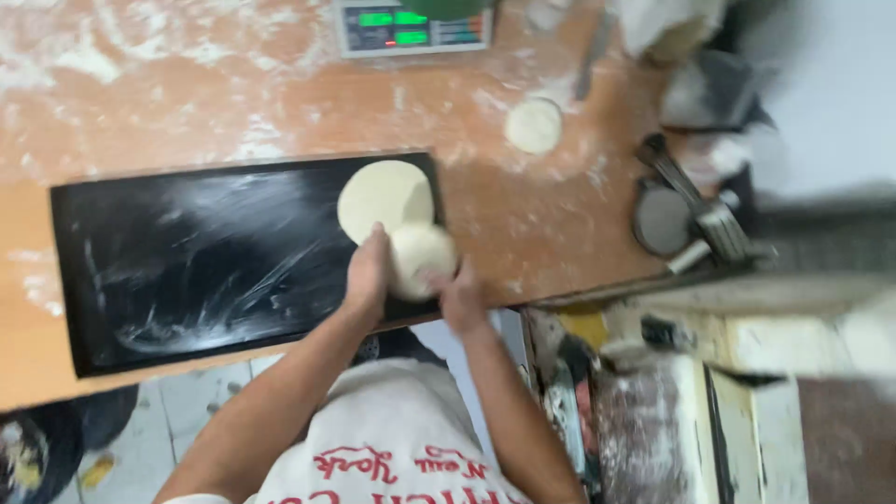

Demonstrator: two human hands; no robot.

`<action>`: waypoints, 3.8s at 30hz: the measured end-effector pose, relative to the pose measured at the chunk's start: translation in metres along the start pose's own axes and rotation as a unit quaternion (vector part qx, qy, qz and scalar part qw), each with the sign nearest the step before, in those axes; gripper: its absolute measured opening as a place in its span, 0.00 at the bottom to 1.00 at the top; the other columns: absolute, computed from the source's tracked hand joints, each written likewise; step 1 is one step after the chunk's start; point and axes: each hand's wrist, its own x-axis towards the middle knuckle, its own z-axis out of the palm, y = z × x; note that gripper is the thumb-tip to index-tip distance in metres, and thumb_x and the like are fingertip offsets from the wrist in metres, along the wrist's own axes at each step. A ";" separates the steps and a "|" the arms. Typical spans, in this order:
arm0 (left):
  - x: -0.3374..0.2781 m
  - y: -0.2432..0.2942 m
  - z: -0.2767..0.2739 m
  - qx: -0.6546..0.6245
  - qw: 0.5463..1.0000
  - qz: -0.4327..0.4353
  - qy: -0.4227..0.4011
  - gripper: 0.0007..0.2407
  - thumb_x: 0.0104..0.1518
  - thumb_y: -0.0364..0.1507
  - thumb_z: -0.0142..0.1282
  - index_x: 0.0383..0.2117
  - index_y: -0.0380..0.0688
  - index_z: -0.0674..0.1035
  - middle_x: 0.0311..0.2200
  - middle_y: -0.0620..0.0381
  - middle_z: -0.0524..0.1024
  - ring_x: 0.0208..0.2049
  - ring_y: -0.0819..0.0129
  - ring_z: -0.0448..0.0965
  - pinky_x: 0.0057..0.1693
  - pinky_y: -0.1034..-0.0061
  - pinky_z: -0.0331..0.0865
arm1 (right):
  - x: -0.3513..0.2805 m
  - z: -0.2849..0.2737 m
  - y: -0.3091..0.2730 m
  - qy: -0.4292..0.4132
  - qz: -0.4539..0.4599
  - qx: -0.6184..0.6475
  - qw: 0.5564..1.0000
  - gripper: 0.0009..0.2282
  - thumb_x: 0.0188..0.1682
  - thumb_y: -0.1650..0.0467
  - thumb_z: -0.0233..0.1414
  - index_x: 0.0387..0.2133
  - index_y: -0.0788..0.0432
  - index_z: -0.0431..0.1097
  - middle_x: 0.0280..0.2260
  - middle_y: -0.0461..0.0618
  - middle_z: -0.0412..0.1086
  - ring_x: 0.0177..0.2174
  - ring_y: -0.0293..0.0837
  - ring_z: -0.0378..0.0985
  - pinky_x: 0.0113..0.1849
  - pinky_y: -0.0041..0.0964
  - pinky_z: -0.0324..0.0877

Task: Flattening dough balls into discs using a dough sheeter machine and arranging them on baking trays in a bakery kitchen.

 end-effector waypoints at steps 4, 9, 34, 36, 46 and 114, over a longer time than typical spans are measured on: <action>-0.038 -0.047 0.055 0.550 0.821 0.139 -0.067 0.22 0.68 0.44 0.39 0.40 0.39 0.83 0.32 0.40 0.81 0.36 0.44 0.82 0.49 0.54 0.73 | -0.095 -0.050 0.027 0.055 0.043 0.017 0.997 0.26 0.42 0.75 0.62 0.55 0.65 0.65 0.47 0.51 0.73 0.46 0.44 0.77 0.49 0.39 0.73; -0.107 -0.082 0.156 0.480 0.825 0.187 -0.232 0.22 0.62 0.47 0.44 0.36 0.41 0.85 0.31 0.35 0.81 0.37 0.41 0.81 0.46 0.52 0.72 | -0.176 -0.118 -0.016 0.198 -0.030 0.107 0.974 0.24 0.42 0.75 0.61 0.55 0.64 0.66 0.47 0.50 0.73 0.45 0.44 0.77 0.48 0.40 0.73; -0.324 -0.243 0.648 0.520 0.718 0.184 -0.424 0.28 0.66 0.49 0.40 0.36 0.30 0.81 0.40 0.34 0.81 0.43 0.40 0.80 0.51 0.50 0.68 | -0.350 -0.535 -0.230 0.438 -0.220 -0.022 0.871 0.21 0.51 0.67 0.58 0.56 0.64 0.65 0.51 0.54 0.72 0.50 0.47 0.75 0.51 0.42 0.71; -0.313 -0.250 0.666 0.574 0.637 0.283 -0.429 0.28 0.67 0.49 0.40 0.39 0.30 0.81 0.41 0.31 0.79 0.45 0.39 0.79 0.52 0.51 0.68 | -0.344 -0.551 -0.232 0.425 -0.216 -0.038 0.878 0.21 0.51 0.68 0.58 0.55 0.65 0.66 0.50 0.55 0.72 0.50 0.48 0.75 0.50 0.42 0.72; -0.307 -0.286 0.692 0.496 0.700 0.138 -0.495 0.28 0.67 0.48 0.37 0.38 0.31 0.82 0.38 0.35 0.82 0.41 0.41 0.80 0.50 0.51 0.72 | -0.331 -0.581 -0.208 0.478 -0.257 0.022 0.840 0.19 0.48 0.72 0.61 0.51 0.69 0.68 0.46 0.58 0.75 0.44 0.47 0.79 0.48 0.43 0.77; -0.310 -0.281 0.668 0.390 0.714 0.047 -0.579 0.23 0.63 0.44 0.42 0.34 0.33 0.81 0.29 0.41 0.83 0.26 0.57 0.85 0.41 0.59 0.78 | -0.332 -0.564 -0.175 0.527 -0.238 0.111 0.808 0.21 0.44 0.72 0.64 0.49 0.71 0.69 0.44 0.61 0.75 0.43 0.49 0.80 0.48 0.50 0.77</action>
